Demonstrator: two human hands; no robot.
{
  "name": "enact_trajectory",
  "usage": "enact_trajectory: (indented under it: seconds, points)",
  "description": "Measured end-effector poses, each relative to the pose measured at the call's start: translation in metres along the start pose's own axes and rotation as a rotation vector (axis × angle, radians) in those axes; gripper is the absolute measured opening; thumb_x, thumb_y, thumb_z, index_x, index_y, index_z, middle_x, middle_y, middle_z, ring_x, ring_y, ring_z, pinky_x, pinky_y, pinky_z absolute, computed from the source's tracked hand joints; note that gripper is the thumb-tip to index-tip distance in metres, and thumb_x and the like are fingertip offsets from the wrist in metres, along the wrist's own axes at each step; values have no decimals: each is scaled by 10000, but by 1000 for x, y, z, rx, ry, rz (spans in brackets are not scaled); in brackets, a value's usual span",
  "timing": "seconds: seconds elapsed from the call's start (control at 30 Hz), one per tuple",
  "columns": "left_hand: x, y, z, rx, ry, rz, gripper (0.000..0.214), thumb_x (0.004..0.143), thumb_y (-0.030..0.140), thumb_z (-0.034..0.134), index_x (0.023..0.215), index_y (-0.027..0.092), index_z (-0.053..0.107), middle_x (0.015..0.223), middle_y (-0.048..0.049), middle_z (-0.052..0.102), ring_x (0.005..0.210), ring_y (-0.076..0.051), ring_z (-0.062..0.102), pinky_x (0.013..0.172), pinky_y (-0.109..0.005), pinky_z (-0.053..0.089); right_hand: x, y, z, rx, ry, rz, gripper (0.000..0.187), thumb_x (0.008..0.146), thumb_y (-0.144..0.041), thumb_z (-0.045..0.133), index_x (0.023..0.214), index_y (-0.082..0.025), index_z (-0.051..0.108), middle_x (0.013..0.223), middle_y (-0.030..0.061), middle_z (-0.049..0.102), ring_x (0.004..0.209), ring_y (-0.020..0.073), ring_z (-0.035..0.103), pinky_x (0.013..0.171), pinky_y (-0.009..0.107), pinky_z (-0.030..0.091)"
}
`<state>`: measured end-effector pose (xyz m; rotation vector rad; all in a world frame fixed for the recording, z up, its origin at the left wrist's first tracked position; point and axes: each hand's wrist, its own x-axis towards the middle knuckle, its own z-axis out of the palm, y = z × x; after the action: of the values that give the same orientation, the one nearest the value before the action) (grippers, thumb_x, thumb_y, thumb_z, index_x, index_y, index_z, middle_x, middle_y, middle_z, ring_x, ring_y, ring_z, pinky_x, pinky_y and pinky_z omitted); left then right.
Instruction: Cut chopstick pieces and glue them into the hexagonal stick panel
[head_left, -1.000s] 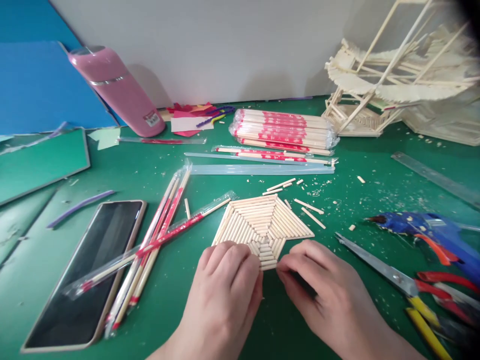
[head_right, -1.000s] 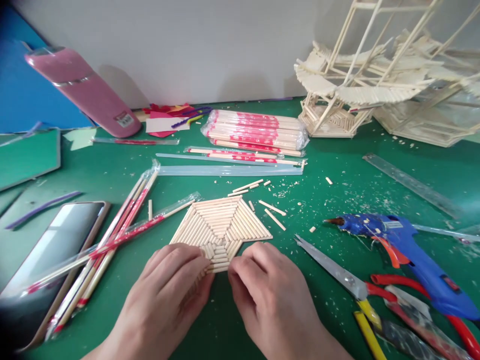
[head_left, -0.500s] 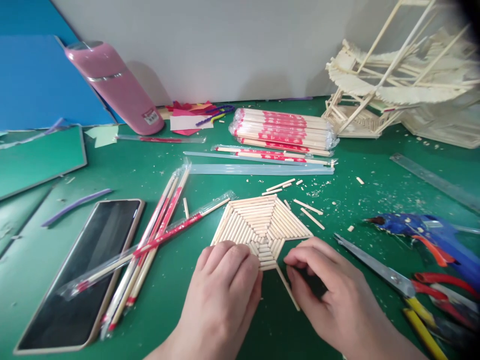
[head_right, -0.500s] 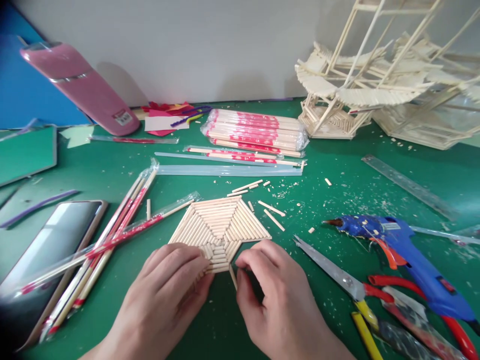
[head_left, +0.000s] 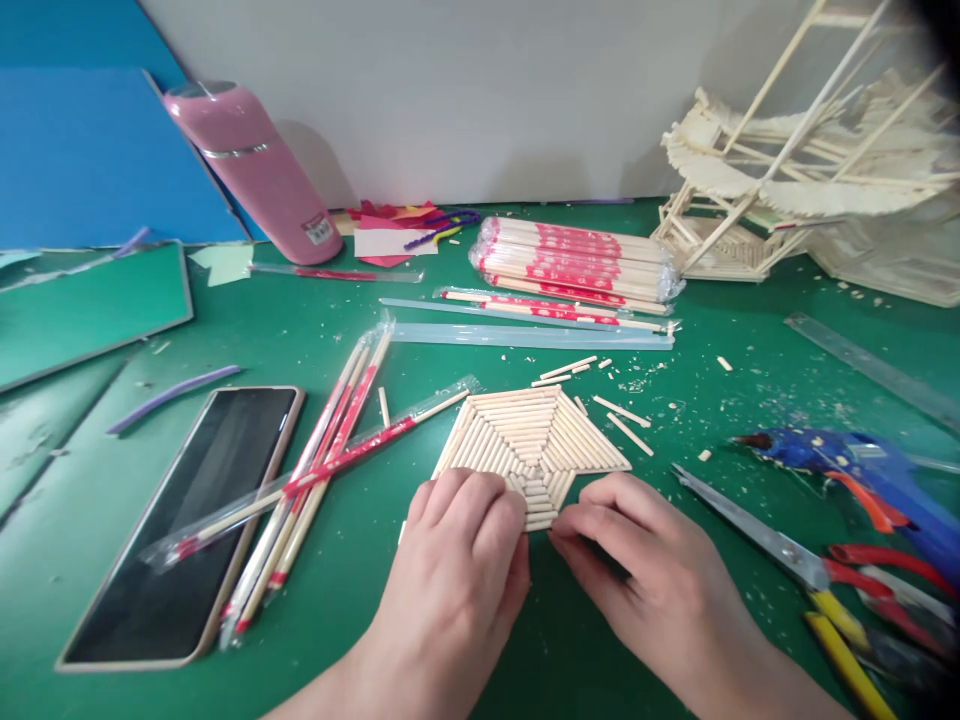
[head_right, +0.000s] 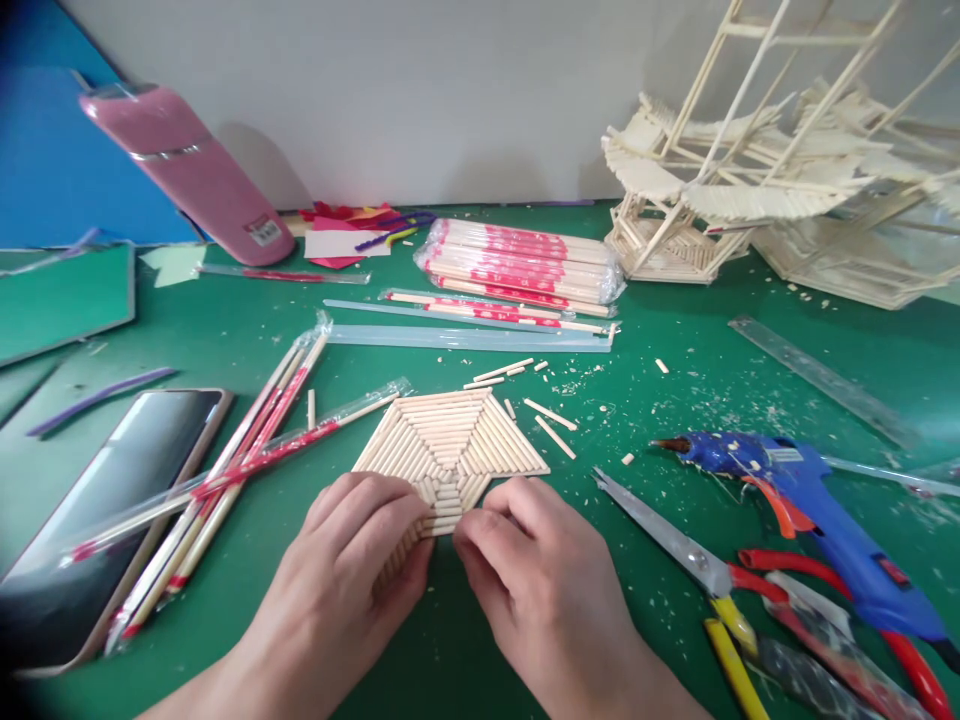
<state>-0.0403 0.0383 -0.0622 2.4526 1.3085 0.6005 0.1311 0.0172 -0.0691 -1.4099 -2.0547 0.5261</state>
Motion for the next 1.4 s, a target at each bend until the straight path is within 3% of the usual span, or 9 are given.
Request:
enact_trajectory:
  seconds: [0.23, 0.8, 1.4]
  points:
    - [1, 4, 1, 8, -29, -85, 181, 732, 38, 440, 816, 181, 512, 828, -50, 542, 770, -212, 470, 696, -394, 406, 0, 0, 0, -62, 4, -14, 117, 847, -151, 495, 866, -200, 600, 809, 35, 552, 723, 144, 528, 636, 277, 453]
    - [0, 7, 5, -44, 40, -97, 304, 673, -4, 430, 909, 184, 465, 877, -62, 495, 786, -222, 428, 674, -392, 399, -2, -1, 0, -52, -37, -10, 153, 867, -141, 458, 918, -186, 595, 798, 39, 548, 713, 142, 523, 634, 285, 458]
    - [-4, 5, 2, -80, 8, -90, 286, 757, 21, 407, 986, 190, 431, 919, -72, 494, 811, -225, 442, 690, -393, 399, -2, -1, 0, -15, -38, 20, 145, 873, -152, 449, 882, -193, 587, 788, 40, 542, 698, 145, 516, 610, 281, 440]
